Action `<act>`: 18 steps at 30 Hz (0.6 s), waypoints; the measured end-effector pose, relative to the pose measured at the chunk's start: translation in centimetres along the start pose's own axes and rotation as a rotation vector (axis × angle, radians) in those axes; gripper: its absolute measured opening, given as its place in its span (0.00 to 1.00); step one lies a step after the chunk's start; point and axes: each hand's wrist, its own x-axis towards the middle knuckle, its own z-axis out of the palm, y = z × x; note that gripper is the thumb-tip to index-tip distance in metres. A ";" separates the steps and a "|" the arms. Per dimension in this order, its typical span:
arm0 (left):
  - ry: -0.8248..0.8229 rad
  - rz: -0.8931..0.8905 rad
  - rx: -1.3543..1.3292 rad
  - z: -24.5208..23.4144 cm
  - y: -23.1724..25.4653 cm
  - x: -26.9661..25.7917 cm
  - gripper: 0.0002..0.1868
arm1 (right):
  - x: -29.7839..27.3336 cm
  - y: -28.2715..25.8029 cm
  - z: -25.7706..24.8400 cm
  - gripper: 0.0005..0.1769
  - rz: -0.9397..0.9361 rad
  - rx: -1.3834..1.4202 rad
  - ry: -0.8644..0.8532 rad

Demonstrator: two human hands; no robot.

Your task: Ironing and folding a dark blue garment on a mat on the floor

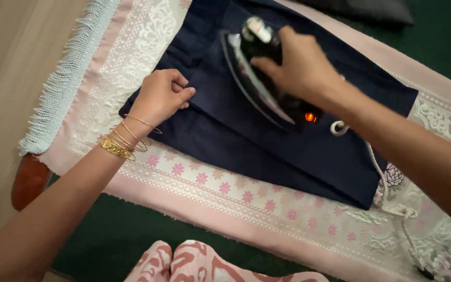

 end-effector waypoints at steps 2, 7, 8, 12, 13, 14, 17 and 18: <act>0.003 0.000 -0.001 -0.2 0.3 -0.2 0.11 | -0.9 -2.0 -0.5 0.31 0.034 0.010 -0.046; 0.036 0.062 0.106 -1.5 0.5 0.0 0.12 | -3.1 -3.8 -0.2 0.31 0.069 0.034 -0.133; 0.065 0.103 0.145 -2.0 0.2 0.2 0.10 | -3.3 -4.1 0.0 0.30 0.021 0.034 -0.148; 0.148 0.161 0.154 -4.4 0.0 1.2 0.05 | -4.0 -5.9 0.9 0.30 -0.120 0.013 -0.214; 0.142 0.164 0.156 -4.4 0.2 1.5 0.05 | -4.5 -6.0 0.9 0.30 -0.114 0.015 -0.211; 0.151 0.180 0.109 -4.3 0.5 2.0 0.05 | -5.0 -6.0 0.8 0.30 -0.142 0.003 -0.225; 0.098 0.197 -0.003 -3.3 1.7 2.4 0.05 | -7.4 -6.4 0.2 0.29 -0.121 -0.008 -0.244; 0.040 0.199 -0.072 -2.7 2.2 2.5 0.06 | -8.4 -6.4 -0.1 0.28 -0.076 -0.010 -0.250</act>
